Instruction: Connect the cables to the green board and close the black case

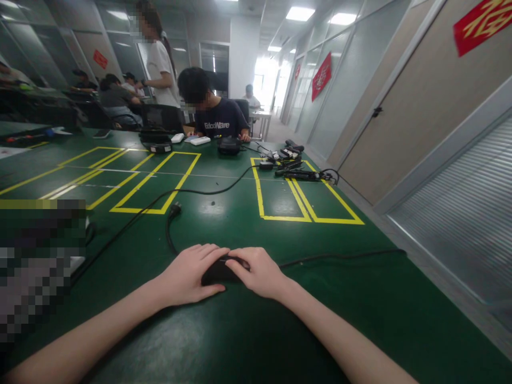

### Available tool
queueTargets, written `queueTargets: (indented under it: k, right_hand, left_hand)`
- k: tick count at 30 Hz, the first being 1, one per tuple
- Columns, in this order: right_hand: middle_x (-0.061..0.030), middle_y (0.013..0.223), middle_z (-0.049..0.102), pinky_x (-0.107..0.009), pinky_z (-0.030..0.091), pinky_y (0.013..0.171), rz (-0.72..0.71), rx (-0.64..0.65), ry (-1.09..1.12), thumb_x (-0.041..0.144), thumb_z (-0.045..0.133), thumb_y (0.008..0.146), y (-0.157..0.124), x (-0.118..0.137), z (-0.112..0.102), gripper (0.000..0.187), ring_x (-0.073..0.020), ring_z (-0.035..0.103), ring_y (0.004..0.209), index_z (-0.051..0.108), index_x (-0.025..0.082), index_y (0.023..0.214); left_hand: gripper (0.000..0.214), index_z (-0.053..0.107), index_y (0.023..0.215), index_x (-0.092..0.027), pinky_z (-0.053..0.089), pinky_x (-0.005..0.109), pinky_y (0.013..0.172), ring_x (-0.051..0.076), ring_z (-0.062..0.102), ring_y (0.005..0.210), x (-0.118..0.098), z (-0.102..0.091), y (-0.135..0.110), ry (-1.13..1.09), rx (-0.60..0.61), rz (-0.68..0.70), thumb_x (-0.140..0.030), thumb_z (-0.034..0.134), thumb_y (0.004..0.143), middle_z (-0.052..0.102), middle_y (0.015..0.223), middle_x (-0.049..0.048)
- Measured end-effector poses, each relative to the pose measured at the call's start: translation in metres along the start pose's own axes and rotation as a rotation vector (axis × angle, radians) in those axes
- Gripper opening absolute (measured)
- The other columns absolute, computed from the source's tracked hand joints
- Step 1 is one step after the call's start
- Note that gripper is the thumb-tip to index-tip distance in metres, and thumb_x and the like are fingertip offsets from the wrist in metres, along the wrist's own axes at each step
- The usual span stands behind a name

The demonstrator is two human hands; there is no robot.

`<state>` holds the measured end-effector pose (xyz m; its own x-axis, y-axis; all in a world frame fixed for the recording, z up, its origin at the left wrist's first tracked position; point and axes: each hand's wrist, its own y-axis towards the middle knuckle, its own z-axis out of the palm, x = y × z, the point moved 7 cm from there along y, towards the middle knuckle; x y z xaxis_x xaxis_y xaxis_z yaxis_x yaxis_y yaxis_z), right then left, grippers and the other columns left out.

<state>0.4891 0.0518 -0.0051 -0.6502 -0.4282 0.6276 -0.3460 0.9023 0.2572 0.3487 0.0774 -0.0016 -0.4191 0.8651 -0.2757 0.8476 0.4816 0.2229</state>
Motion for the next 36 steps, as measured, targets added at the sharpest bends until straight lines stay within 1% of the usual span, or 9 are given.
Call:
queueTargets:
  k: [6, 9, 12, 16, 19, 22, 26, 31, 36]
  right_hand:
    - [0.0068, 0.063, 0.058, -0.024, 0.039, 0.053, 0.162, 0.022, 0.219, 0.038, 0.047, 0.105, -0.002, -0.007, 0.003, 0.016, -0.0139, 0.051, 0.054, 0.050, 0.023, 0.105]
    - [-0.0010, 0.082, 0.069, -0.028, 0.047, 0.065, 0.027, 0.062, 0.037, 0.037, 0.052, 0.103, -0.002, -0.001, 0.003, 0.016, -0.0173, 0.063, 0.070, 0.055, 0.021, 0.108]
    - [-0.0103, 0.109, 0.072, -0.033, 0.053, 0.079, -0.177, 0.126, -0.171, 0.039, 0.070, 0.093, -0.004, 0.008, 0.007, 0.043, -0.0241, 0.069, 0.094, 0.057, 0.020, 0.129]
    - [-0.0133, 0.107, 0.074, -0.035, 0.055, 0.077, -0.358, 0.103, -0.307, 0.034, 0.062, 0.099, -0.009, 0.012, 0.008, 0.040, -0.0249, 0.070, 0.092, 0.057, 0.016, 0.134]
    - [-0.0142, 0.105, 0.075, -0.037, 0.057, 0.079, -0.374, 0.031, -0.240, 0.032, 0.060, 0.099, -0.009, 0.007, 0.001, 0.036, -0.0258, 0.071, 0.091, 0.059, 0.015, 0.131]
    - [-0.0129, 0.108, 0.075, -0.037, 0.058, 0.079, -0.193, -0.128, -0.085, 0.035, 0.064, 0.095, -0.004, -0.015, -0.021, 0.036, -0.0253, 0.073, 0.090, 0.061, 0.018, 0.126]
    - [-0.0066, 0.092, 0.075, -0.032, 0.054, 0.064, 0.120, -0.440, 0.155, 0.046, 0.070, 0.087, -0.002, -0.058, -0.068, 0.037, -0.0215, 0.069, 0.073, 0.065, 0.020, 0.112]
    - [0.0017, 0.066, 0.066, -0.023, 0.031, 0.043, 0.277, -0.906, 0.362, 0.058, 0.074, 0.073, -0.026, -0.106, -0.136, 0.043, -0.0104, 0.042, 0.043, 0.057, 0.023, 0.091]
    - [-0.0007, 0.069, 0.065, -0.027, 0.040, 0.051, 0.344, -1.205, 0.124, 0.062, 0.075, 0.064, -0.062, -0.138, -0.182, 0.054, -0.0169, 0.056, 0.054, 0.059, 0.021, 0.094]
  left_hand:
    - [0.022, 0.053, 0.113, -0.017, 0.053, 0.041, 0.086, 0.030, 0.070, 0.101, -0.001, 0.014, 0.005, 0.171, 0.127, -0.046, -0.023, 0.066, 0.096, 0.069, 0.110, 0.0116]
    - [0.019, 0.052, 0.106, -0.018, 0.053, 0.040, 0.082, 0.028, 0.070, 0.090, 0.001, 0.013, 0.004, 0.137, 0.161, -0.039, -0.034, 0.062, 0.101, 0.068, 0.101, 0.0091]
    - [0.021, 0.051, 0.102, -0.020, 0.053, 0.039, 0.081, 0.026, 0.069, 0.085, 0.003, 0.011, 0.002, 0.091, 0.164, -0.025, -0.039, 0.059, 0.102, 0.067, 0.092, 0.0058]
    - [0.026, 0.054, 0.103, -0.019, 0.053, 0.038, 0.080, 0.026, 0.070, 0.085, 0.006, 0.010, 0.001, 0.016, 0.149, -0.018, -0.044, 0.060, 0.102, 0.069, 0.094, 0.0066]
    - [0.034, 0.056, 0.123, -0.017, 0.053, 0.042, 0.089, 0.029, 0.069, 0.102, 0.007, 0.001, 0.000, -0.007, 0.053, 0.005, -0.041, 0.063, 0.100, 0.071, 0.114, 0.0118]
    - [0.046, 0.049, 0.145, -0.020, 0.046, 0.049, 0.106, 0.031, 0.059, 0.127, 0.003, -0.020, -0.003, 0.050, -0.143, 0.107, -0.032, 0.058, 0.102, 0.062, 0.141, 0.0157]
    - [0.032, 0.064, 0.131, -0.021, 0.049, 0.045, 0.102, 0.027, 0.065, 0.118, -0.002, -0.037, -0.009, 0.051, -0.299, 0.180, -0.024, 0.049, 0.103, 0.070, 0.128, 0.0130]
    - [0.028, 0.074, 0.100, -0.018, 0.053, 0.032, 0.079, 0.018, 0.069, 0.081, -0.005, -0.009, -0.006, -0.056, -0.035, 0.216, -0.030, 0.049, 0.105, 0.075, 0.087, 0.0062]
    - [0.024, 0.074, 0.095, -0.019, 0.051, 0.030, 0.076, 0.017, 0.069, 0.077, -0.002, -0.002, -0.005, -0.089, 0.016, 0.165, -0.029, 0.054, 0.103, 0.075, 0.085, 0.0032]
